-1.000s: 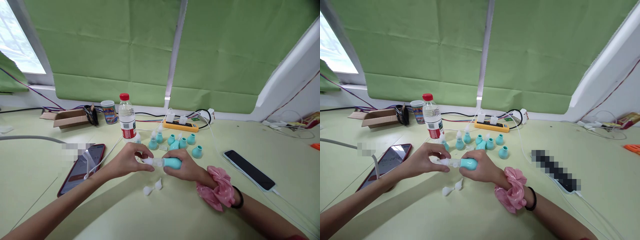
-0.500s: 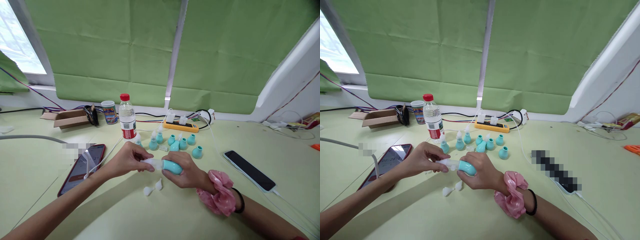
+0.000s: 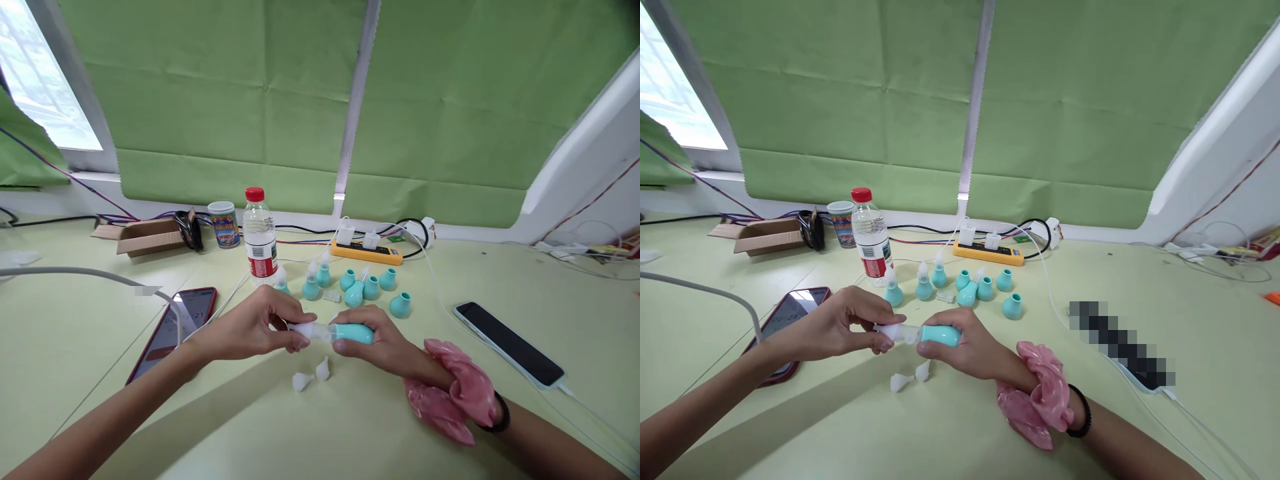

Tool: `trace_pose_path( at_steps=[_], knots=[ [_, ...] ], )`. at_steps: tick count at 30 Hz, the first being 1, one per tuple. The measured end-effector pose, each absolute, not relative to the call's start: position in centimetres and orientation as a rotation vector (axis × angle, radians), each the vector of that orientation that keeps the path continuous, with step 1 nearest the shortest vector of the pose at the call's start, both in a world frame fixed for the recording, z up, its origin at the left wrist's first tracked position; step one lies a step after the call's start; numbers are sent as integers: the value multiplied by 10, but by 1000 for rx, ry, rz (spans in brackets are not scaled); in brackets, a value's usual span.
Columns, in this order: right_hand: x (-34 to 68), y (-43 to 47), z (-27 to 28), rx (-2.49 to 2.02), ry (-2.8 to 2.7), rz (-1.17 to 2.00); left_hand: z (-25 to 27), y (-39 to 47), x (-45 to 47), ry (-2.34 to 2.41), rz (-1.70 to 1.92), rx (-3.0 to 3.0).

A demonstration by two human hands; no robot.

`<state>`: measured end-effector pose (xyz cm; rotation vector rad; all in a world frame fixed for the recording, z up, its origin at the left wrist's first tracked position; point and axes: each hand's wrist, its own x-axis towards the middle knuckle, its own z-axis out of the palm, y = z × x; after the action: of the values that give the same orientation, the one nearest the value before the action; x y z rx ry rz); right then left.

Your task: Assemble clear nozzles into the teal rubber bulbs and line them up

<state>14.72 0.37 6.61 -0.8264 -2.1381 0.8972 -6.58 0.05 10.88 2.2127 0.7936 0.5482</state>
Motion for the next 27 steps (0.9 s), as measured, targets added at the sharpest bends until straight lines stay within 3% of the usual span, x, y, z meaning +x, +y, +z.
trace_pose_path(
  at_steps=[5, 12, 27],
  knots=[
    [145, 5, 65, -900, -1889, 1476, 112, -3, -64, 836, 521, 2310],
    [143, 11, 53, -787, -1609, 1941, 108, 0, -63, 781, 457, 2299],
    [143, 7, 42, -637, -1476, 2148, 106, 3, -62, 703, 429, 2069]
  ],
)
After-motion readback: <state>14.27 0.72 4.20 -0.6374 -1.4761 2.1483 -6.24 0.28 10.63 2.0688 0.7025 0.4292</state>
